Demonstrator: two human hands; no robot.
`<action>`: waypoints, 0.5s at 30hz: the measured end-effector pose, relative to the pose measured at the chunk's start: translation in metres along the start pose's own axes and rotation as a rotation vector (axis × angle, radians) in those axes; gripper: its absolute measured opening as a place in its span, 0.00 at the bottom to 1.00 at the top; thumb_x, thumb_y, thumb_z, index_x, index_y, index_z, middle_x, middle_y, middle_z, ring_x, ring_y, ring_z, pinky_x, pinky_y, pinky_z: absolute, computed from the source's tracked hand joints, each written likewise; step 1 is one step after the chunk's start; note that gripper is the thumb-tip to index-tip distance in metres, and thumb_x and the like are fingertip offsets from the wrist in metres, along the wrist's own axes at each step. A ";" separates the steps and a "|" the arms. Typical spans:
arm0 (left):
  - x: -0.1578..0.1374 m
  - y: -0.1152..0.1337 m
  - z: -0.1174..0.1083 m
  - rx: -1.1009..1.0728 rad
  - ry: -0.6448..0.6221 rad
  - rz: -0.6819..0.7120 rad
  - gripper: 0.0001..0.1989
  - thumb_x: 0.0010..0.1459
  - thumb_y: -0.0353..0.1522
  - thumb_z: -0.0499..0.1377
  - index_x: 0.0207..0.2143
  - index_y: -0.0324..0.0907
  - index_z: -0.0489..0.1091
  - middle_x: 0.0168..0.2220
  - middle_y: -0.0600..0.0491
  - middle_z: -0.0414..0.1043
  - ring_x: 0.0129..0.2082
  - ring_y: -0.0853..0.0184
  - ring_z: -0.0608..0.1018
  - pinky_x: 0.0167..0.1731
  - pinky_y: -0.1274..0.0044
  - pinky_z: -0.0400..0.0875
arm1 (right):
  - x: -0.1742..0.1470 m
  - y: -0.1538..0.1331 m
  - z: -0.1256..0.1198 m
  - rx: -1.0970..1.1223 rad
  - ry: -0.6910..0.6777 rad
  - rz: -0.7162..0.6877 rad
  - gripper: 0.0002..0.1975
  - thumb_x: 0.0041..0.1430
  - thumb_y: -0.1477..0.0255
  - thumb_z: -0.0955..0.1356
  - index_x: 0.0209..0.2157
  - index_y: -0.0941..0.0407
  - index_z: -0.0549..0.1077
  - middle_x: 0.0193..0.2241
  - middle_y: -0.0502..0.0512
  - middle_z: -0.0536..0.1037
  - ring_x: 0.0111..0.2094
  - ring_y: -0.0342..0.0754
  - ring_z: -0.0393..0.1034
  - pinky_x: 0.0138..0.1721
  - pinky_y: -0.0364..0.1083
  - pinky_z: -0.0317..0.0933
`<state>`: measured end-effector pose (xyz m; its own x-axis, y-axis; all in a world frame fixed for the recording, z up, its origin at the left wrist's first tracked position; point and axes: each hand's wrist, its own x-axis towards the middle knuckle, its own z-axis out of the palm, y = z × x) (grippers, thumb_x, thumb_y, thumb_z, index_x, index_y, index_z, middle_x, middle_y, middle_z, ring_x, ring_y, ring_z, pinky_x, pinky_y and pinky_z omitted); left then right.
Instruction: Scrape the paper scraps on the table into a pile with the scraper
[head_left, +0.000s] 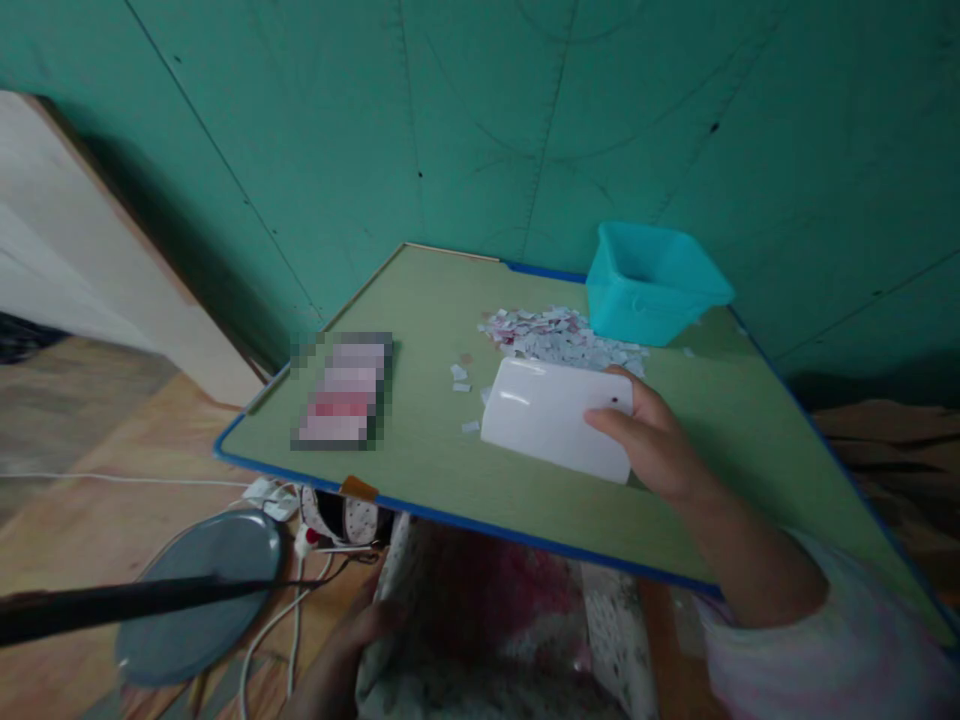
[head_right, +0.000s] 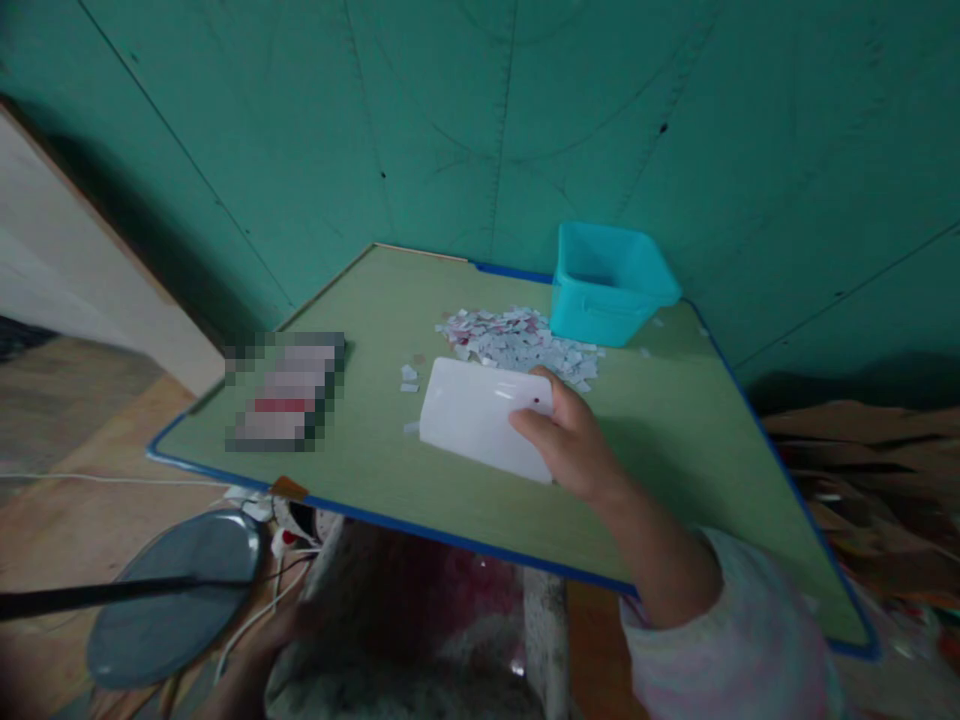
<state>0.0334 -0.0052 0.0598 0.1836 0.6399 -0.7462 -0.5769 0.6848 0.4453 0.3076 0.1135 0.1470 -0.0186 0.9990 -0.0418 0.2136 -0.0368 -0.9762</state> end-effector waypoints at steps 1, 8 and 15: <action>0.000 0.000 0.000 0.006 -0.006 0.005 0.31 0.33 0.31 0.65 0.45 0.47 0.69 0.28 0.52 0.78 0.31 0.52 0.79 0.26 0.69 0.72 | 0.000 0.000 0.001 0.001 0.002 -0.001 0.06 0.47 0.72 0.65 0.29 0.53 0.62 0.22 0.45 0.64 0.23 0.41 0.59 0.22 0.41 0.53; 0.004 -0.004 -0.005 0.102 -0.034 0.120 0.26 0.39 0.29 0.61 0.46 0.43 0.69 0.28 0.53 0.79 0.30 0.58 0.79 0.28 0.72 0.72 | 0.001 0.001 0.002 0.038 -0.075 0.006 0.07 0.47 0.73 0.65 0.30 0.54 0.63 0.24 0.45 0.66 0.25 0.41 0.60 0.24 0.41 0.54; 0.008 -0.004 -0.014 0.141 -0.050 0.069 0.26 0.39 0.30 0.61 0.45 0.45 0.69 0.30 0.53 0.79 0.29 0.57 0.79 0.28 0.70 0.72 | 0.002 0.000 0.006 0.057 -0.055 -0.007 0.09 0.46 0.72 0.66 0.32 0.54 0.63 0.23 0.45 0.67 0.24 0.41 0.61 0.24 0.41 0.55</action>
<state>0.0259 -0.0082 0.0453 0.1885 0.7012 -0.6876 -0.4727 0.6785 0.5623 0.3020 0.1149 0.1455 -0.0741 0.9962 -0.0447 0.1570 -0.0326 -0.9871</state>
